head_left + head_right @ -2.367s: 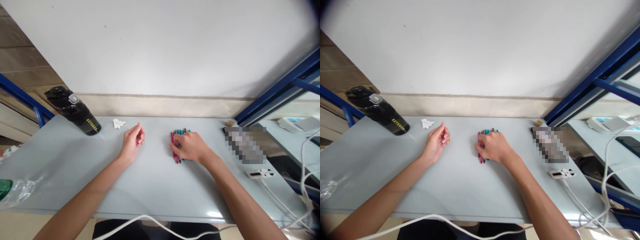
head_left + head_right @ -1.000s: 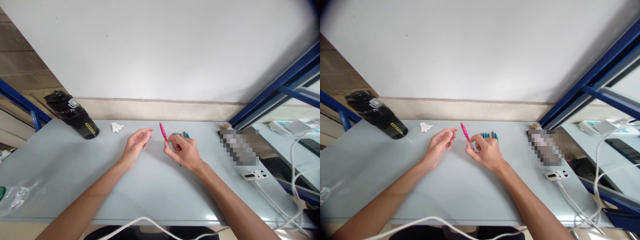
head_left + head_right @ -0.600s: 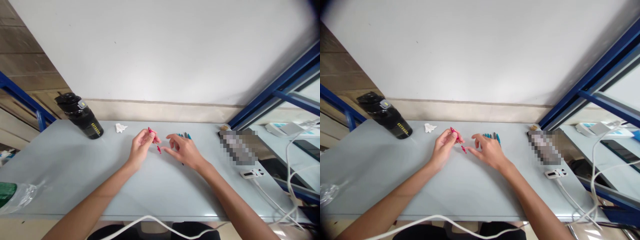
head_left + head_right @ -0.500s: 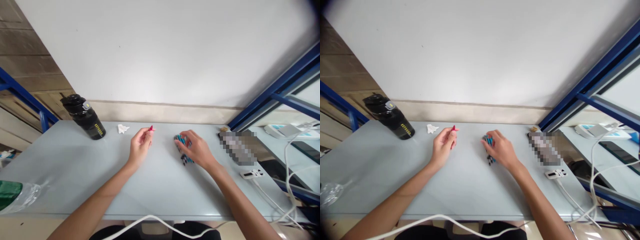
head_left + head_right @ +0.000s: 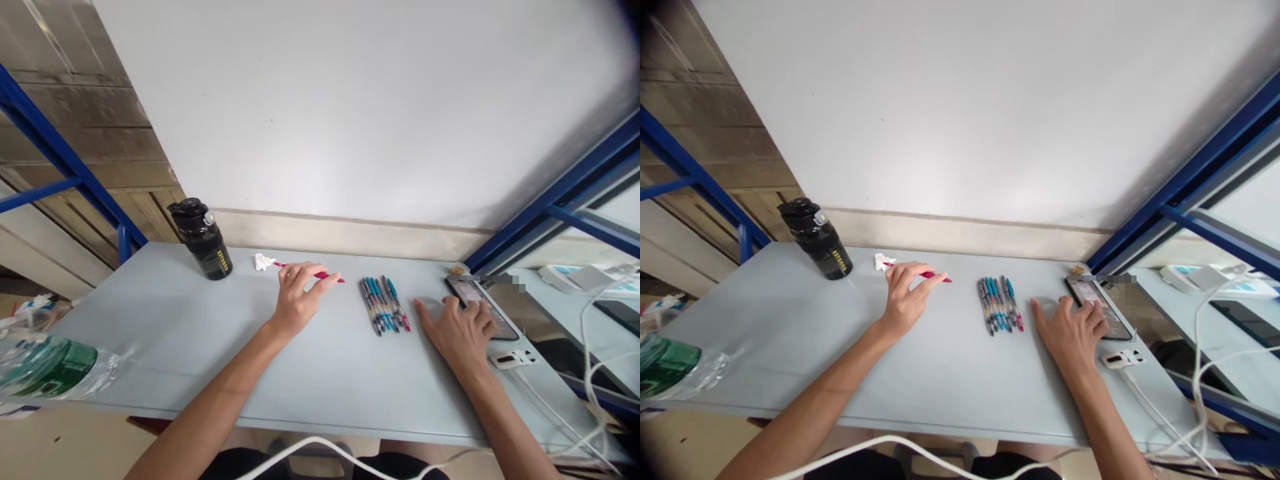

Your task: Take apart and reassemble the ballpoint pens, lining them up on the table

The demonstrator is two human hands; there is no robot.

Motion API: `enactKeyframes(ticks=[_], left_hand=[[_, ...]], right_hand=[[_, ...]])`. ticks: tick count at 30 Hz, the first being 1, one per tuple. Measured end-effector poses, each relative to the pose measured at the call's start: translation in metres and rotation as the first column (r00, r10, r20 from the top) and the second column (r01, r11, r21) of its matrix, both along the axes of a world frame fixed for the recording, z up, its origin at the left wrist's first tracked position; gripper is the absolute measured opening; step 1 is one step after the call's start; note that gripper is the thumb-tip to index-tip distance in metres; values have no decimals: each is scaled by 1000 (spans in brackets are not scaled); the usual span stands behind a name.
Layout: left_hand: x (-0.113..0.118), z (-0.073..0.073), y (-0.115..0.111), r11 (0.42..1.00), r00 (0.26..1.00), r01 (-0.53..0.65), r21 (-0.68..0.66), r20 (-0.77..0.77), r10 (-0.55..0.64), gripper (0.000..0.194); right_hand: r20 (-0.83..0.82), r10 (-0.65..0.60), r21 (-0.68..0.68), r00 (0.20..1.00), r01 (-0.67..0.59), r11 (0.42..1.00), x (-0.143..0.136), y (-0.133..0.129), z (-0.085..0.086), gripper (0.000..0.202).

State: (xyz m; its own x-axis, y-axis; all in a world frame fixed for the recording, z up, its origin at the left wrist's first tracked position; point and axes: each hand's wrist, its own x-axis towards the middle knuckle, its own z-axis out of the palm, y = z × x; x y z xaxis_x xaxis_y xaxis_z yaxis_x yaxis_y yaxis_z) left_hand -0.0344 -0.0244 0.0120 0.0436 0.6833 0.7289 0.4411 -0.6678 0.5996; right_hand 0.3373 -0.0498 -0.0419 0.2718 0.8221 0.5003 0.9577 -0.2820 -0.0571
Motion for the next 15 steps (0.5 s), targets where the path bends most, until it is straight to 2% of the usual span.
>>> enactKeyframes(ticks=[5, 9, 12, 15], left_hand=[[-2, 4, 1, 999, 999, 25, -21, 23, -24, 25], [6, 13, -7, 994, 979, 84, -72, 194, -68, 19], [13, 18, -11, 962, 896, 179, -204, 439, -73, 21], [18, 19, -9, 890, 773, 339, -304, 629, -80, 28]], right_hand=[[-14, -26, -17, 1000, 26, 1000, 7, 3, -2, 74], [-47, 61, -21, 997, -62, 998, 8, 6, 0, 67], [-54, 145, 31, 988, -143, 989, 6, 8, 3, 64], [-68, 142, 45, 988, -139, 989, 5, 8, 5, 62]])
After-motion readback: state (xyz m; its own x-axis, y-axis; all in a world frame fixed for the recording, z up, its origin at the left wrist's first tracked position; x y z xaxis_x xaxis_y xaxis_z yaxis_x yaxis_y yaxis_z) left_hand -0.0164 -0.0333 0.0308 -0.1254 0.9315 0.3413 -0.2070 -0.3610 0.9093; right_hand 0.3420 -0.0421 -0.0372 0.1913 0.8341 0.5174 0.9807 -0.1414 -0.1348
